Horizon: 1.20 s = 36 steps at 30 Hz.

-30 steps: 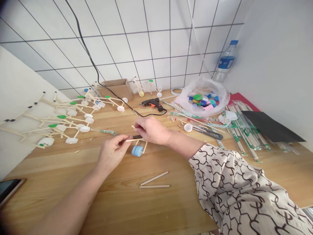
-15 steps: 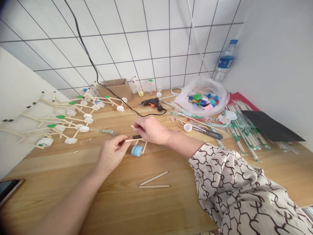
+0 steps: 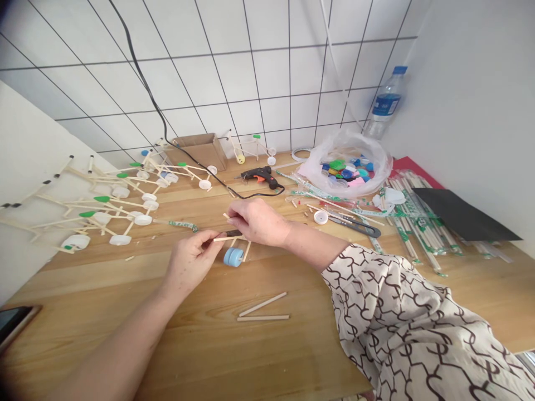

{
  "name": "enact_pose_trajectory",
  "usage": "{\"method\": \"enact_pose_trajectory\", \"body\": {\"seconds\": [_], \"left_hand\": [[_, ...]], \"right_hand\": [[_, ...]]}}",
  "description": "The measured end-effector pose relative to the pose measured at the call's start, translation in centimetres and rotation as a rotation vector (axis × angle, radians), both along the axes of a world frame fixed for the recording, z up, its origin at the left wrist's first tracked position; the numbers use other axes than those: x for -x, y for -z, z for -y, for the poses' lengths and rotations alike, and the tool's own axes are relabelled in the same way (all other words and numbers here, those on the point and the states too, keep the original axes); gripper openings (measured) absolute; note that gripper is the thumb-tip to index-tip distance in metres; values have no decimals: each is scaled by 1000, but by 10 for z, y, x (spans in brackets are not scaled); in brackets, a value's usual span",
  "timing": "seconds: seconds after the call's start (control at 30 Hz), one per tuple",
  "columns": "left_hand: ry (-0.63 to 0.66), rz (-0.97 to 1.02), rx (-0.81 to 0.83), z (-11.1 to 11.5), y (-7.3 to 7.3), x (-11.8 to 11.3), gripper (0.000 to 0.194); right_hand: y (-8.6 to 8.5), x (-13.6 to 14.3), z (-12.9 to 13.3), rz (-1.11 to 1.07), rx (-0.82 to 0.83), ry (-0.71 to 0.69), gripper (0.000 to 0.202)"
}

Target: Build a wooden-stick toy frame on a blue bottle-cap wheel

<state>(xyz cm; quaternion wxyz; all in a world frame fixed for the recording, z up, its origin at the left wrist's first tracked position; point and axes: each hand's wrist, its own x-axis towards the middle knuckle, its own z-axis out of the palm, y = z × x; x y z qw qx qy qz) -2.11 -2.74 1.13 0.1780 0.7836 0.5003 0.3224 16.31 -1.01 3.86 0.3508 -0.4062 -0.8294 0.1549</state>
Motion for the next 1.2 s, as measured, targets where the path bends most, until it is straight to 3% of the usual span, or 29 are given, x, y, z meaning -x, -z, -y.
{"method": "enact_pose_trajectory", "body": {"seconds": [0.7, 1.2], "left_hand": [[-5, 11, 1, 1, -3, 0, 26], [-2, 21, -27, 1, -3, 0, 26]], "right_hand": [[1, -2, 0, 23, -80, -23, 7], [0, -2, 2, 59, -47, -5, 4]]}}
